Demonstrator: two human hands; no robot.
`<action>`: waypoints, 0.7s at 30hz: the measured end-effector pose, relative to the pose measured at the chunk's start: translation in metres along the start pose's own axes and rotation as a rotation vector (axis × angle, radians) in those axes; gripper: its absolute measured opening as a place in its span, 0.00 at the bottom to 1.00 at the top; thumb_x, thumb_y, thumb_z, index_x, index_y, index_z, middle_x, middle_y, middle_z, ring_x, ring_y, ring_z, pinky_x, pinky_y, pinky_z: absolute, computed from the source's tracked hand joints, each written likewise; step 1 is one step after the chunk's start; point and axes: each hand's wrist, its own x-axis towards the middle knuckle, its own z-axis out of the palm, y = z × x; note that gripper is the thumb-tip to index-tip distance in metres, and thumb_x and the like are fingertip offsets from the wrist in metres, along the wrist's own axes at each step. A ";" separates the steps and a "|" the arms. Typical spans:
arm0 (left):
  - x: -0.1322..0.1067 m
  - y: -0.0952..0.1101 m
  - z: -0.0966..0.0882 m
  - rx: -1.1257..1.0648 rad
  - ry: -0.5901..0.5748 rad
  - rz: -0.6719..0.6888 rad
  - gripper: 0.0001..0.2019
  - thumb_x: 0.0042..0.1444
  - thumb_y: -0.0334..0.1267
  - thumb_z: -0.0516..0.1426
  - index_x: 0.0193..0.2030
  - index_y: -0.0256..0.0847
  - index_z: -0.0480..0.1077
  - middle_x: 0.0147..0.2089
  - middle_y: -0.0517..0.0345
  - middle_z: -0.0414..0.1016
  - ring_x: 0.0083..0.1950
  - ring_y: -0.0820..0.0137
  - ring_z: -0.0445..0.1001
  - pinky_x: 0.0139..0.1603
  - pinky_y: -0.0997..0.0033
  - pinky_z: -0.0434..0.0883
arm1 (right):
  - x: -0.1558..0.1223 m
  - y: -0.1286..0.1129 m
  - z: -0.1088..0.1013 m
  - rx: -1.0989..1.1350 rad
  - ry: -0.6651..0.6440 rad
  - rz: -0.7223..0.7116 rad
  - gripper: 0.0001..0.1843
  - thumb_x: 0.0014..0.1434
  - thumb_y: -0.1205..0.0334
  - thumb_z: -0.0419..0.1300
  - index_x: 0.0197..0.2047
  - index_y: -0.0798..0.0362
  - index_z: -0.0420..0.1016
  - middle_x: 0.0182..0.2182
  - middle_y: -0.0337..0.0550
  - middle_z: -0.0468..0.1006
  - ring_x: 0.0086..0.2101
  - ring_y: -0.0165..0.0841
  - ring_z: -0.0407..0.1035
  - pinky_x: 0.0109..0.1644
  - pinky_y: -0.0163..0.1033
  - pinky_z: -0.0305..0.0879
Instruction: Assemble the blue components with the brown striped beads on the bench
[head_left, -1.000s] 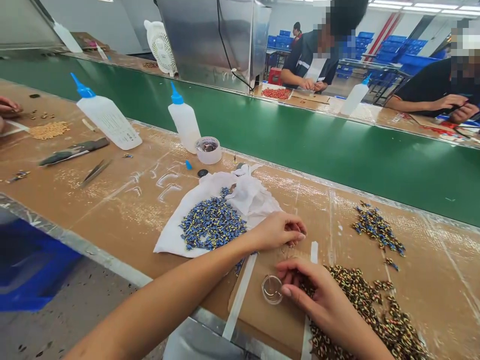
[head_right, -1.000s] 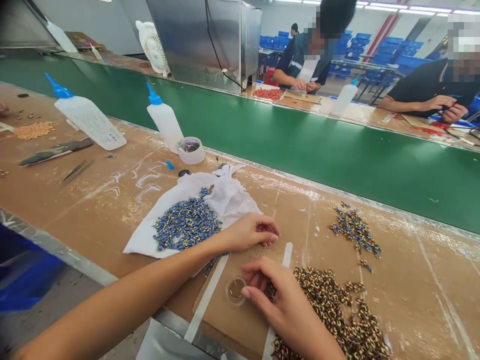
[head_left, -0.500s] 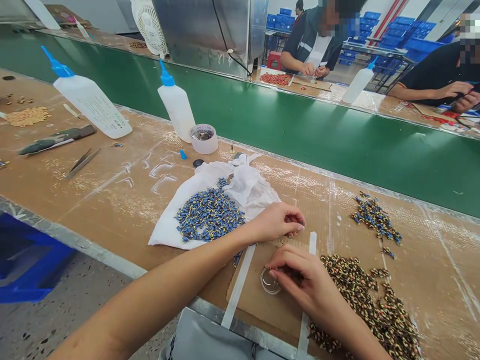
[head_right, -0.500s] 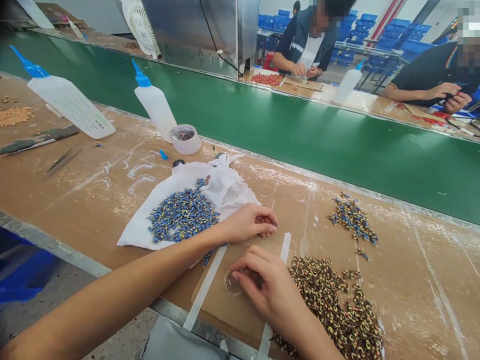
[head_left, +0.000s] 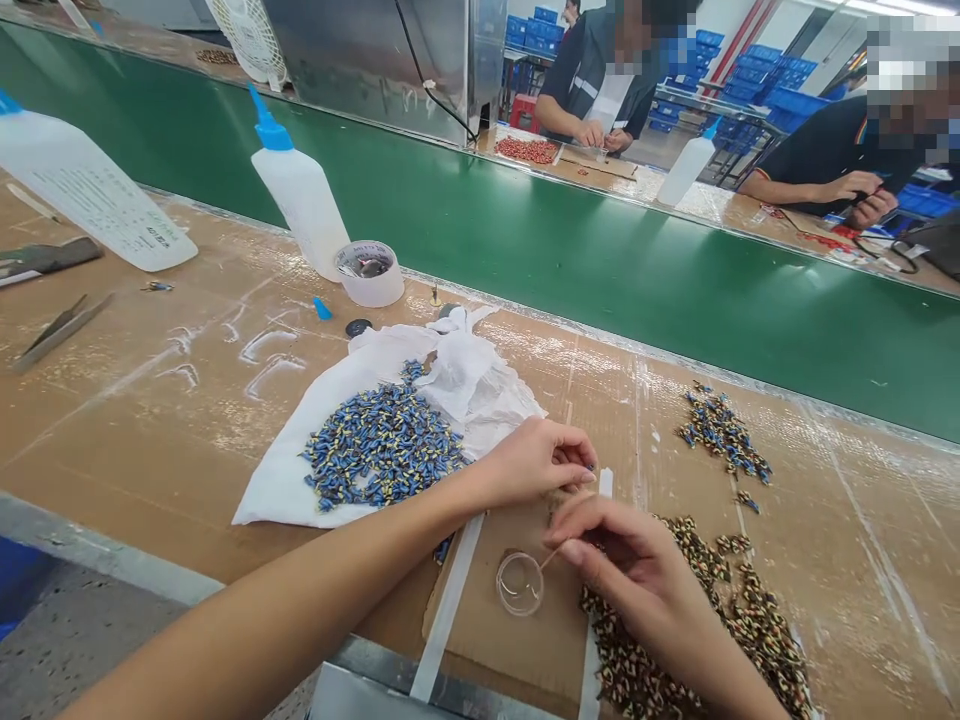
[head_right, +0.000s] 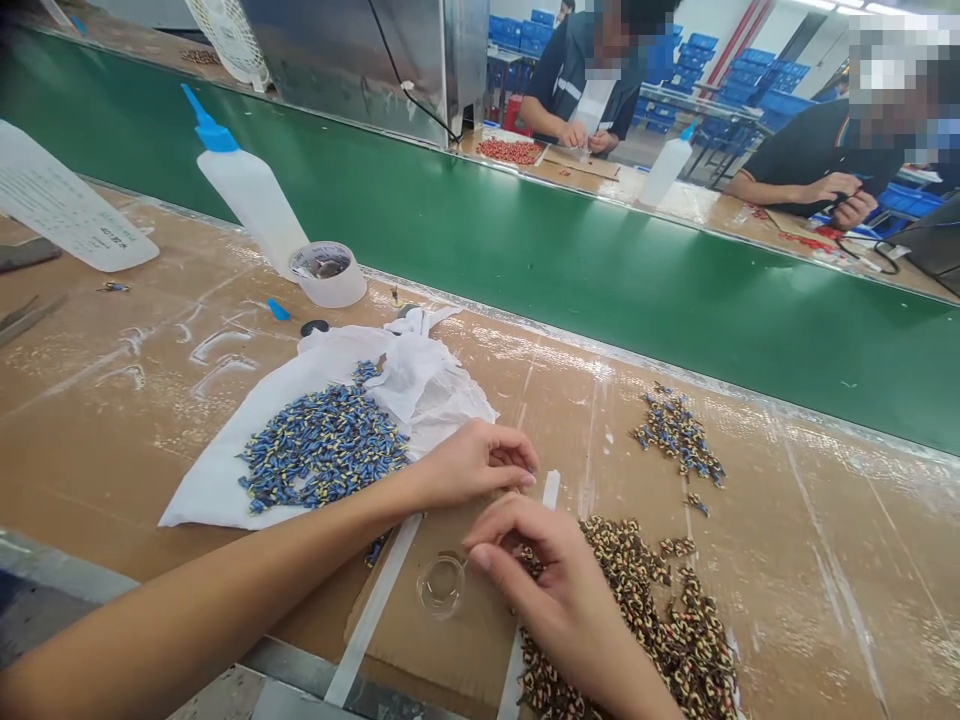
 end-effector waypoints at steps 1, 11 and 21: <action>0.000 0.000 -0.001 0.017 -0.007 0.006 0.04 0.53 0.28 0.59 0.36 0.36 0.73 0.32 0.57 0.78 0.33 0.74 0.75 0.37 0.73 0.71 | -0.001 0.001 -0.006 0.005 0.073 -0.004 0.06 0.63 0.60 0.58 0.37 0.51 0.75 0.34 0.42 0.78 0.36 0.32 0.72 0.41 0.37 0.69; 0.001 -0.002 0.001 -0.015 -0.030 -0.039 0.02 0.54 0.28 0.59 0.35 0.36 0.72 0.28 0.59 0.76 0.30 0.74 0.76 0.33 0.74 0.72 | 0.003 0.023 -0.033 -0.116 0.729 -0.045 0.07 0.57 0.59 0.66 0.38 0.52 0.77 0.34 0.45 0.81 0.34 0.33 0.76 0.39 0.36 0.74; 0.000 0.004 0.000 0.024 -0.036 -0.007 0.02 0.54 0.27 0.58 0.33 0.36 0.71 0.28 0.59 0.76 0.29 0.74 0.75 0.33 0.74 0.71 | 0.007 0.032 -0.033 -0.174 0.676 -0.025 0.07 0.57 0.59 0.66 0.38 0.52 0.77 0.35 0.44 0.81 0.36 0.35 0.76 0.42 0.39 0.73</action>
